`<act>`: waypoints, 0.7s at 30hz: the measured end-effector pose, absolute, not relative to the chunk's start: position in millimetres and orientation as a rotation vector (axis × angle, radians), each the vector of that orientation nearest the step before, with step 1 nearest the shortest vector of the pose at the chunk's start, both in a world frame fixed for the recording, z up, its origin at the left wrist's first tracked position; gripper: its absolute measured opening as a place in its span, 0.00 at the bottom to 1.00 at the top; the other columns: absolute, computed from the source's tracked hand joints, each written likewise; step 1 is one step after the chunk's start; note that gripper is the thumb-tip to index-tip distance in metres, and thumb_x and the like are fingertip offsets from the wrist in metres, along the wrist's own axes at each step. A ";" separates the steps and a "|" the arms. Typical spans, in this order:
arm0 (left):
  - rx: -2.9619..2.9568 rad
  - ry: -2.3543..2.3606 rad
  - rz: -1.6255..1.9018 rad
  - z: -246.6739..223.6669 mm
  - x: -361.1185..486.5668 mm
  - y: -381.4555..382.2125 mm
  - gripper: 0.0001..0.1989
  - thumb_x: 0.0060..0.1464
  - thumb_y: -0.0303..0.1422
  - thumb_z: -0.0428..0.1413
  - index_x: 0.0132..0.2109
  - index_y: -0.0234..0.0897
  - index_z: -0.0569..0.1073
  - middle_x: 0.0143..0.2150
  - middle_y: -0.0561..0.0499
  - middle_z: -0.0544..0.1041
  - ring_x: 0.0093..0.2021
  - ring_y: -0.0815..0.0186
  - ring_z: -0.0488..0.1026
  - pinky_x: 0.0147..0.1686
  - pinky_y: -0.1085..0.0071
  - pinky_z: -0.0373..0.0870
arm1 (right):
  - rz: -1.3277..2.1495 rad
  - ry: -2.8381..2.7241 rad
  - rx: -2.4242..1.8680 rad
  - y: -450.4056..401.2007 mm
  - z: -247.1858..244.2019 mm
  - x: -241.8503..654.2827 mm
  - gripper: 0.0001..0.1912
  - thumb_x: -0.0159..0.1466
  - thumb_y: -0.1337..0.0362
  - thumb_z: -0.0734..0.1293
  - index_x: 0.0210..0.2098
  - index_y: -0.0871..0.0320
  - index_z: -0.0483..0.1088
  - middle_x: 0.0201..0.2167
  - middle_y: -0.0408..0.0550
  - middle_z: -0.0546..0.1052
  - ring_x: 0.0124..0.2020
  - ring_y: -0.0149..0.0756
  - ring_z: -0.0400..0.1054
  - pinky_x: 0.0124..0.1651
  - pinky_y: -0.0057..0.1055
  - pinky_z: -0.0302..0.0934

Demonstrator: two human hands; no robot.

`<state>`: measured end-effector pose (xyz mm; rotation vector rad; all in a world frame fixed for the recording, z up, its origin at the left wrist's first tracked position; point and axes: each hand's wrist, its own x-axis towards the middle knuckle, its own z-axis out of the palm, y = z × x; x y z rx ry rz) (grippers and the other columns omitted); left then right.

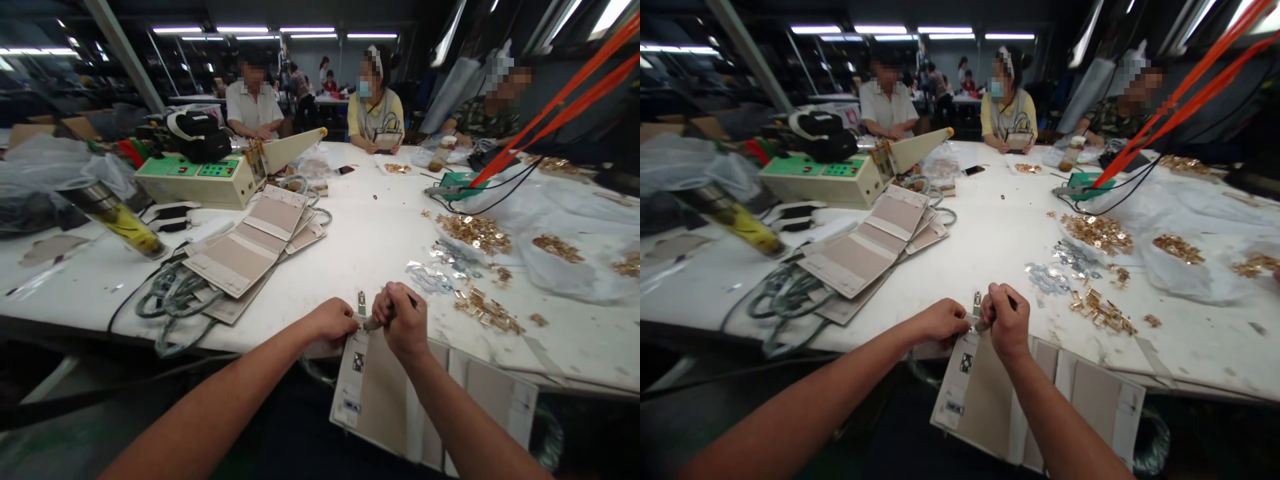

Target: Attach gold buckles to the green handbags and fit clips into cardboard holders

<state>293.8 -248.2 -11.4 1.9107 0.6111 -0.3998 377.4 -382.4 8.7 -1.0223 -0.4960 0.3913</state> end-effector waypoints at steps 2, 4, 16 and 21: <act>1.908 0.612 -0.392 -10.4 293.6 -248.2 0.07 0.52 0.30 0.55 0.27 0.35 0.69 0.15 0.55 0.67 0.17 0.67 0.68 0.20 0.75 0.62 | 0.385 -0.551 -1.038 -385.3 14.1 377.0 0.23 0.67 0.55 0.69 0.21 0.55 0.60 0.16 0.36 0.59 0.16 0.28 0.54 0.20 0.28 0.50; 1.903 0.608 -0.387 -9.4 293.9 -247.8 0.08 0.52 0.30 0.55 0.26 0.35 0.69 0.15 0.55 0.67 0.17 0.68 0.67 0.20 0.75 0.61 | 0.384 -0.592 -1.051 -389.2 19.2 376.2 0.23 0.68 0.55 0.68 0.21 0.54 0.59 0.15 0.36 0.59 0.16 0.29 0.55 0.20 0.29 0.51; 1.873 0.581 -0.358 -8.9 293.0 -246.0 0.09 0.49 0.28 0.56 0.23 0.36 0.67 0.14 0.56 0.65 0.17 0.67 0.68 0.20 0.75 0.61 | 0.393 -0.717 -1.283 -385.0 5.8 372.5 0.24 0.69 0.53 0.67 0.20 0.53 0.59 0.14 0.37 0.63 0.17 0.30 0.57 0.23 0.29 0.53; 1.858 0.580 -0.336 -9.3 291.0 -246.4 0.08 0.49 0.28 0.55 0.23 0.35 0.69 0.14 0.55 0.66 0.17 0.68 0.66 0.21 0.74 0.62 | 0.431 -0.821 -1.406 -379.4 19.1 368.8 0.25 0.70 0.54 0.66 0.18 0.55 0.61 0.14 0.39 0.65 0.18 0.30 0.58 0.24 0.30 0.53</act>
